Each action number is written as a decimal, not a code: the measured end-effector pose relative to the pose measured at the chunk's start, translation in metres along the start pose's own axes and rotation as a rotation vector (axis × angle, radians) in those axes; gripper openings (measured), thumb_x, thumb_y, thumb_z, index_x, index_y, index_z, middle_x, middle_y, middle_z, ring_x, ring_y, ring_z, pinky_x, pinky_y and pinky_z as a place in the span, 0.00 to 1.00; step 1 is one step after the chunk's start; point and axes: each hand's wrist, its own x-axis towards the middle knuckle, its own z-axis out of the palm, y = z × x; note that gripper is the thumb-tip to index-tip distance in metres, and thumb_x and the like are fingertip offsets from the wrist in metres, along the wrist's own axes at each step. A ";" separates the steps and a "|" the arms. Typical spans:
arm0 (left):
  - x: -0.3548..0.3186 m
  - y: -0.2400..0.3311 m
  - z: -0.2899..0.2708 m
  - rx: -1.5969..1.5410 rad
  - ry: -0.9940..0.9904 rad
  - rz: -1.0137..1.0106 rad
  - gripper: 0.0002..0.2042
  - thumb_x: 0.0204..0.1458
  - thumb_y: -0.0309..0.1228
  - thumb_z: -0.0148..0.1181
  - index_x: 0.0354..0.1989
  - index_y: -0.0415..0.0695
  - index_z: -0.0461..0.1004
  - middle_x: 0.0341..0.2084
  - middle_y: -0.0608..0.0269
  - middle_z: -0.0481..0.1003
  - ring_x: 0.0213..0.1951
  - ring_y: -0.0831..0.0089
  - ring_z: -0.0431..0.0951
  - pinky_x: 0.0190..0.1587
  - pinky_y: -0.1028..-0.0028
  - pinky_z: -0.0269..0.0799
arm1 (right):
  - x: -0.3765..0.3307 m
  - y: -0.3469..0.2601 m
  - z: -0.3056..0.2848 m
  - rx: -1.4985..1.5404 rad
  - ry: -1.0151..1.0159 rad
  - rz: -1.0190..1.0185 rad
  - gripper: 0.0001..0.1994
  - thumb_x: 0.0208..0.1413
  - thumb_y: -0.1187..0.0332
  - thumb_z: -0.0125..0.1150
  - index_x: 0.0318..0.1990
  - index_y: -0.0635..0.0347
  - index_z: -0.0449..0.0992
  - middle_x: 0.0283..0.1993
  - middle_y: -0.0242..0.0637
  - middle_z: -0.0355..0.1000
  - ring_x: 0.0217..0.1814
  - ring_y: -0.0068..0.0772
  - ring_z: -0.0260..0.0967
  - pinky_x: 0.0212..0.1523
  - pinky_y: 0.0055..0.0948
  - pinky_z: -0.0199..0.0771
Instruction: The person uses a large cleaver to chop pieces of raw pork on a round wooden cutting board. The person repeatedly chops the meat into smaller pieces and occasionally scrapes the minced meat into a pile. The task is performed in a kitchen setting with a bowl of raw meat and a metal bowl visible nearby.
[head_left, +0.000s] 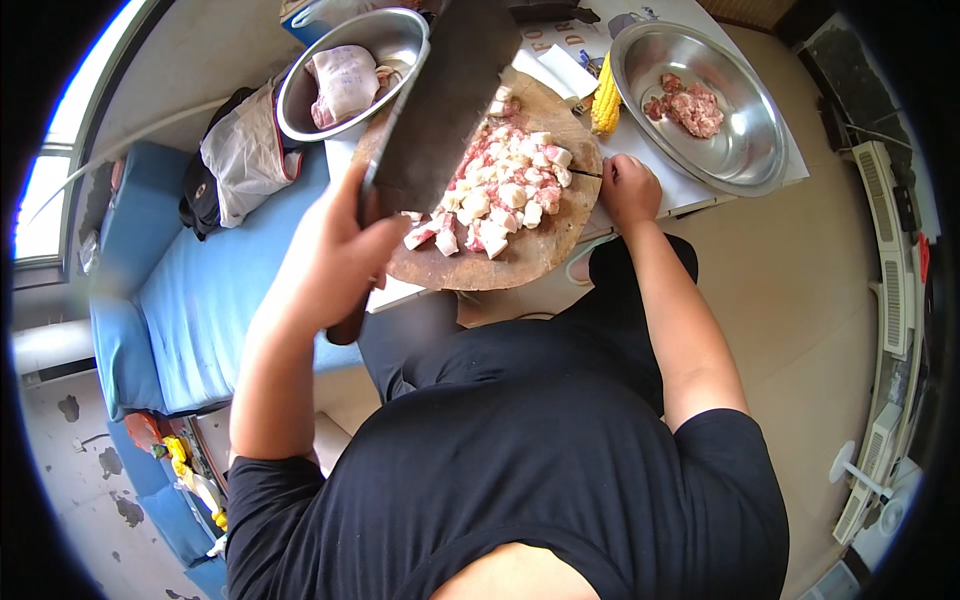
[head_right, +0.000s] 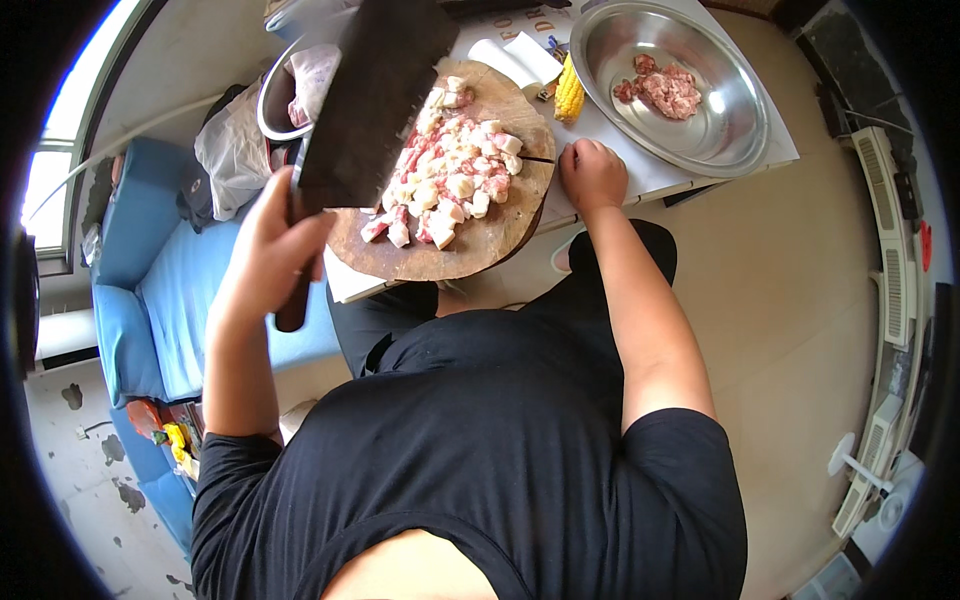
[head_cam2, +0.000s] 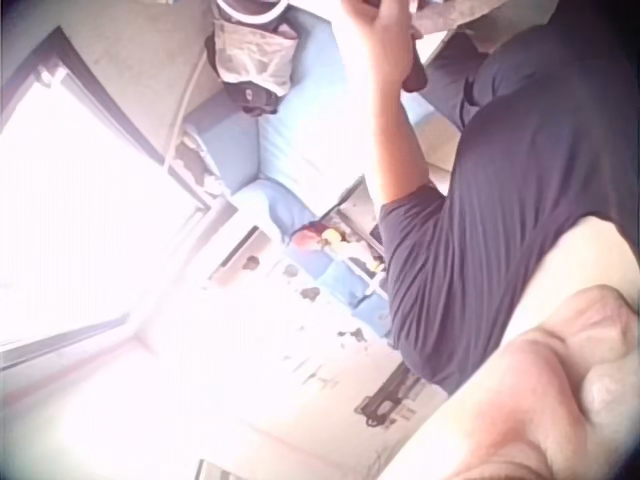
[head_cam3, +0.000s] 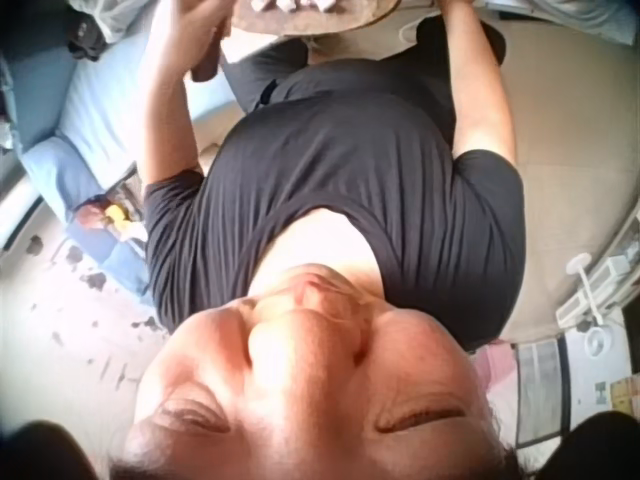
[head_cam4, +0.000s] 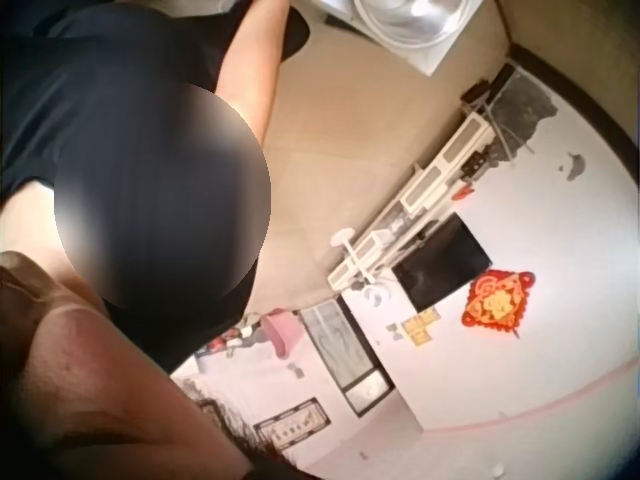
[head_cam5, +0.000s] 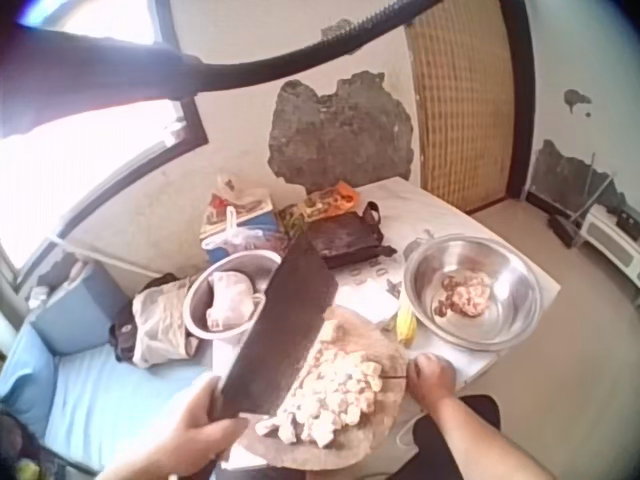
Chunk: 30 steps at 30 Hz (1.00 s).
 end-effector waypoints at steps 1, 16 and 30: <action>0.001 -0.007 0.008 0.084 0.010 -0.007 0.15 0.46 0.30 0.56 0.40 0.36 0.64 0.21 0.51 0.70 0.22 0.65 0.72 0.28 0.67 0.69 | 0.000 0.000 0.001 0.004 0.002 -0.005 0.10 0.51 0.62 0.53 0.23 0.57 0.69 0.28 0.39 0.71 0.33 0.46 0.69 0.34 0.44 0.69; 0.024 -0.021 0.014 0.195 -0.080 -0.033 0.17 0.48 0.28 0.57 0.45 0.36 0.64 0.22 0.60 0.69 0.21 0.78 0.69 0.25 0.75 0.67 | 0.000 -0.003 0.002 -0.026 0.002 -0.005 0.10 0.51 0.62 0.54 0.23 0.57 0.69 0.27 0.39 0.71 0.33 0.46 0.69 0.34 0.44 0.69; 0.036 -0.020 -0.013 0.180 -0.098 -0.006 0.17 0.48 0.27 0.57 0.46 0.37 0.64 0.21 0.65 0.67 0.19 0.79 0.66 0.21 0.77 0.64 | -0.001 -0.001 0.003 0.000 0.038 -0.017 0.11 0.50 0.63 0.53 0.21 0.57 0.69 0.26 0.39 0.70 0.30 0.47 0.69 0.32 0.44 0.69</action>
